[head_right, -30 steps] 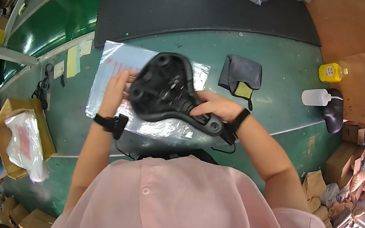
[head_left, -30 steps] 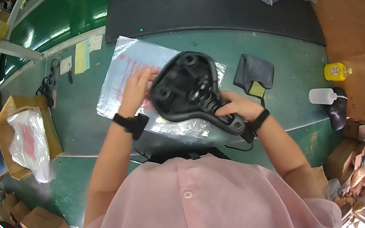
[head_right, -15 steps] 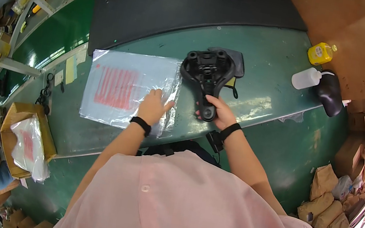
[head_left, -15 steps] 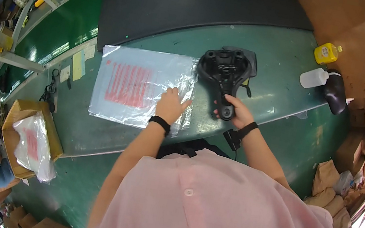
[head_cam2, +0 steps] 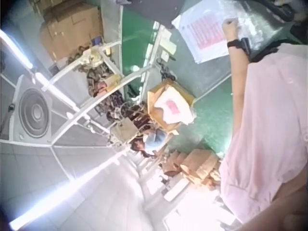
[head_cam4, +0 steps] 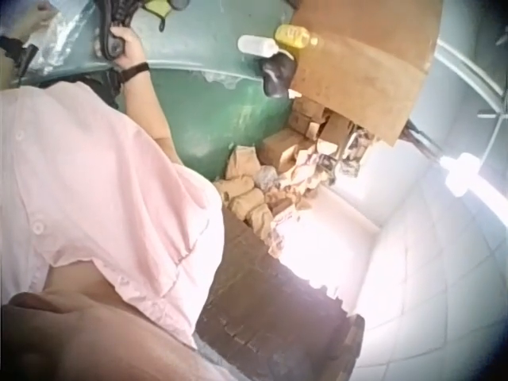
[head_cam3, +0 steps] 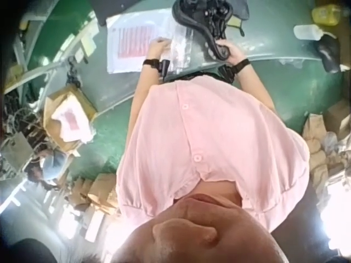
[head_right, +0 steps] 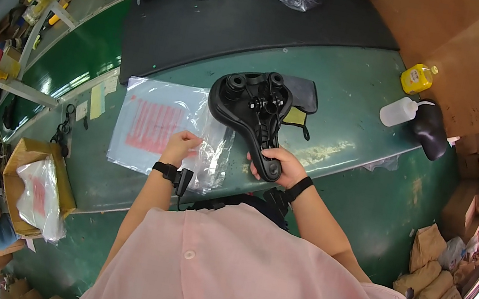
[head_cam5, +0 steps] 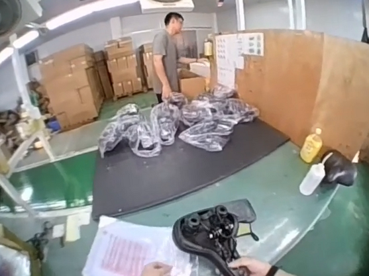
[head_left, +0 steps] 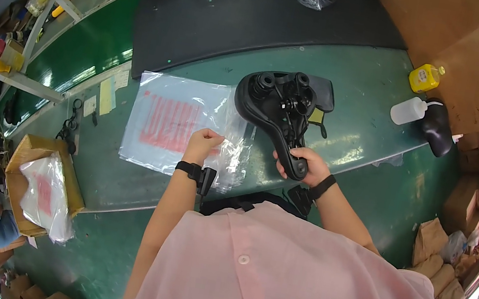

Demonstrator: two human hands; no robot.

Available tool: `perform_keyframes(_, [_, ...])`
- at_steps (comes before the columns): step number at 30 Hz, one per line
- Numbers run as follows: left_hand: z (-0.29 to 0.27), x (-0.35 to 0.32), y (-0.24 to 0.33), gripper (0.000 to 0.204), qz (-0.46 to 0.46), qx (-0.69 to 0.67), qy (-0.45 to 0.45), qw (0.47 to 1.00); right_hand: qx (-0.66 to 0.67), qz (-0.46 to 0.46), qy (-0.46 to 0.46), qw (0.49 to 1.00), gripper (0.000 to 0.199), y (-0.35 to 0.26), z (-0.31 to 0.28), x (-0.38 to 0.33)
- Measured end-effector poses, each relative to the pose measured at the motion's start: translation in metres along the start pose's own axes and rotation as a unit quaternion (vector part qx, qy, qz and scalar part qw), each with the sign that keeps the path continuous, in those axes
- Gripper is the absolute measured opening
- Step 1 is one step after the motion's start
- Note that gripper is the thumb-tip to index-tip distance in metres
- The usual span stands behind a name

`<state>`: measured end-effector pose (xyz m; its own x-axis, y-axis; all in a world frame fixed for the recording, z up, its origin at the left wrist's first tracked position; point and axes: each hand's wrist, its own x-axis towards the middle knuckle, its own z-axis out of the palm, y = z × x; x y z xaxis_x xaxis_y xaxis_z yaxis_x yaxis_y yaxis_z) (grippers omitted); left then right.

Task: Cleaning and packing bicycle seats into plastic bags at a factory workstation.

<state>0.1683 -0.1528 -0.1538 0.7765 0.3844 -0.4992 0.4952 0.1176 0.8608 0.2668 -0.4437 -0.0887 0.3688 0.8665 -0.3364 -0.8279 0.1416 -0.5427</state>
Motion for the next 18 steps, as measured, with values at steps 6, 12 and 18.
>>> perform_keyframes(6, [-0.024,-0.017,0.019,0.010,-0.032,-0.155,0.004,0.987,-0.048,-0.035,0.011,0.998,0.048,-0.015,0.047,0.026])
perform_keyframes(12, [-0.032,-0.019,0.017,0.006,-0.018,-0.160,-0.042,0.986,-0.063,0.013,-0.012,0.998,0.068,0.003,0.067,0.093])
perform_keyframes(18, [-0.042,-0.024,0.016,0.012,0.004,-0.041,0.013,0.999,-0.112,0.040,0.023,0.993,0.065,0.041,0.065,0.159])
